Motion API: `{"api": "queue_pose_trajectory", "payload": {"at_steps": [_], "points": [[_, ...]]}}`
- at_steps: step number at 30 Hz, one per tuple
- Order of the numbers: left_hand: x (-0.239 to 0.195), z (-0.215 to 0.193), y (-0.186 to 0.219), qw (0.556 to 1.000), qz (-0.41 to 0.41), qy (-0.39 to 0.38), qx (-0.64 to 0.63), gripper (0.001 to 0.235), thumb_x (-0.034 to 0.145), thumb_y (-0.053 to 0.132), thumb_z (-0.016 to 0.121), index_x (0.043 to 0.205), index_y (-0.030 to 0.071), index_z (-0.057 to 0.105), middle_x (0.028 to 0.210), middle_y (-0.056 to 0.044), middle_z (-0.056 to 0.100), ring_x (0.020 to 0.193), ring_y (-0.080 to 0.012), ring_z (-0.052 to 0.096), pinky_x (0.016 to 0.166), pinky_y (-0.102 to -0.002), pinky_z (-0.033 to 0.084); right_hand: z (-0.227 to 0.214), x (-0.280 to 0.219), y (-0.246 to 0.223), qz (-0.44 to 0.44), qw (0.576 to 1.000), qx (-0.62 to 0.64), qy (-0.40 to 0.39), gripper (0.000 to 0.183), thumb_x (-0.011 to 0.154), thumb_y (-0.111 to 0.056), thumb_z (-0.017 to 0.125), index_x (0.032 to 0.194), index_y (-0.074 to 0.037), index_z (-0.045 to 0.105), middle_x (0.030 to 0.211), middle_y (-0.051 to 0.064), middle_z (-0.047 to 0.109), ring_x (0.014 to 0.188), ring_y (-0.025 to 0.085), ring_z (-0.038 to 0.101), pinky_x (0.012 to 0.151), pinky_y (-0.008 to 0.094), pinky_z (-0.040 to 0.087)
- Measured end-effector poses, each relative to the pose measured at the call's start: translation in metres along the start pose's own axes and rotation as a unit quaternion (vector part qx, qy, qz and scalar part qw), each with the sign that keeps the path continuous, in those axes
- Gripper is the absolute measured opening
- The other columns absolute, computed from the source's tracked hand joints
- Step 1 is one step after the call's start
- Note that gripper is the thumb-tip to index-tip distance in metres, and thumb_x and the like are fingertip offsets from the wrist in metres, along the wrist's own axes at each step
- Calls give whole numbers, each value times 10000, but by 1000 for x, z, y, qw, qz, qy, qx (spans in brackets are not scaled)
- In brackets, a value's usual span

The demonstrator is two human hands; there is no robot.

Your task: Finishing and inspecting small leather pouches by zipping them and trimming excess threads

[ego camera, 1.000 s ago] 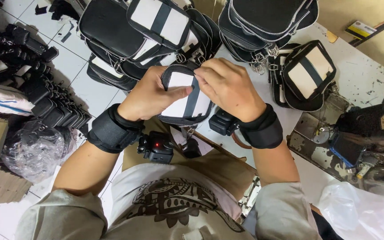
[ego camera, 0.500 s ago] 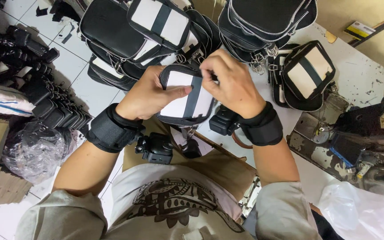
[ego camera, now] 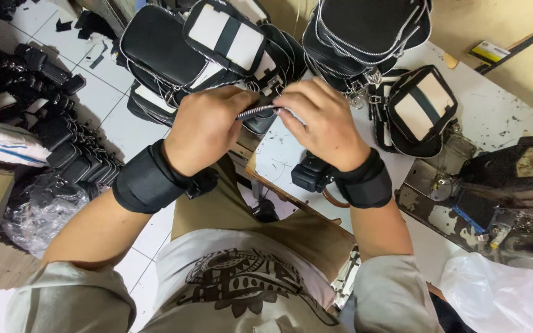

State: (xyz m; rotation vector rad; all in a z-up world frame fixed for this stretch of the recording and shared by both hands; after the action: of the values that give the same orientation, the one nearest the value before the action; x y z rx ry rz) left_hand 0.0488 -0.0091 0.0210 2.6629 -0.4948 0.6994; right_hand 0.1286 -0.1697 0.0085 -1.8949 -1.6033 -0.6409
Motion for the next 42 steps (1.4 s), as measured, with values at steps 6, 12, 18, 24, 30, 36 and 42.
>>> {"api": "queue_pose_trajectory", "payload": {"at_steps": [6, 12, 18, 24, 30, 36, 42], "points": [[-9, -11, 17, 952, 152, 200, 177, 162, 1041, 61, 600, 1150, 30, 716, 1060, -141, 727, 1055, -313, 728, 907, -398, 602, -21, 2, -36, -1, 997, -77, 8, 126, 990, -77, 699, 1104, -78, 752, 1104, 79, 681, 946, 282, 712, 771, 376, 596], [-11, -29, 30, 911, 209, 259, 242, 136, 1032, 50, 600, 1094, 58, 721, 1072, -123, 736, 1040, -285, 737, 875, -383, 595, -47, -48, -27, 89, 978, -111, -152, 167, 927, -155, 756, 1064, -60, 749, 1011, 133, 711, 906, 344, 723, 736, 434, 598], [-16, -27, 28, 892, 232, 296, 251, 163, 1048, 73, 562, 1117, 98, 707, 1034, -91, 679, 1039, -261, 720, 880, -361, 591, -36, -112, -11, 320, 840, -59, -435, 519, 924, -218, 641, 1299, 132, 567, 1100, 367, 654, 979, 564, 675, 813, 655, 556], [-20, -37, 31, 888, 248, 310, 232, 113, 1032, 32, 612, 968, 72, 696, 920, -113, 614, 901, -281, 685, 846, -362, 590, -4, -155, 4, 339, 777, -77, -525, 758, 863, -148, 572, 1538, 77, 311, 1262, 396, 574, 1056, 516, 687, 836, 574, 599], [-29, -35, 28, 883, 237, 319, 249, 126, 1033, 36, 598, 960, 73, 694, 896, -99, 593, 877, -266, 662, 837, -357, 583, 1, -163, 16, 347, 792, -39, -501, 846, 828, -162, 602, 1562, 68, 248, 1276, 416, 540, 1004, 560, 691, 815, 603, 597], [-35, -41, 24, 885, 241, 315, 244, 133, 1027, 34, 592, 928, 72, 673, 885, -115, 578, 865, -283, 651, 848, -380, 587, -34, -136, 1, 334, 888, -9, -316, 641, 873, -139, 638, 1467, 16, 455, 1183, 367, 609, 1059, 578, 622, 876, 653, 511], [-34, -44, 22, 917, 232, 202, 255, 57, 1045, 32, 638, 1010, 75, 623, 988, -84, 628, 999, -230, 655, 968, -337, 601, -80, -101, -40, 285, 948, -43, -135, 604, 842, -146, 842, 1392, -49, 614, 1222, 119, 676, 830, 185, 614, 778, 325, 517]]}}
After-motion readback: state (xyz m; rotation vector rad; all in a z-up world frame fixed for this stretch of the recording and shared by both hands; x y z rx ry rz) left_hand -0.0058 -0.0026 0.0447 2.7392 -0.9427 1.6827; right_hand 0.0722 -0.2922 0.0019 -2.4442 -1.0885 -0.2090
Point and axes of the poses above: each hand's wrist, its own x-axis towards the middle knuckle, its own z-axis out of the palm, y = z × x, the point moved 6 cm from there along x, towards the middle knuckle
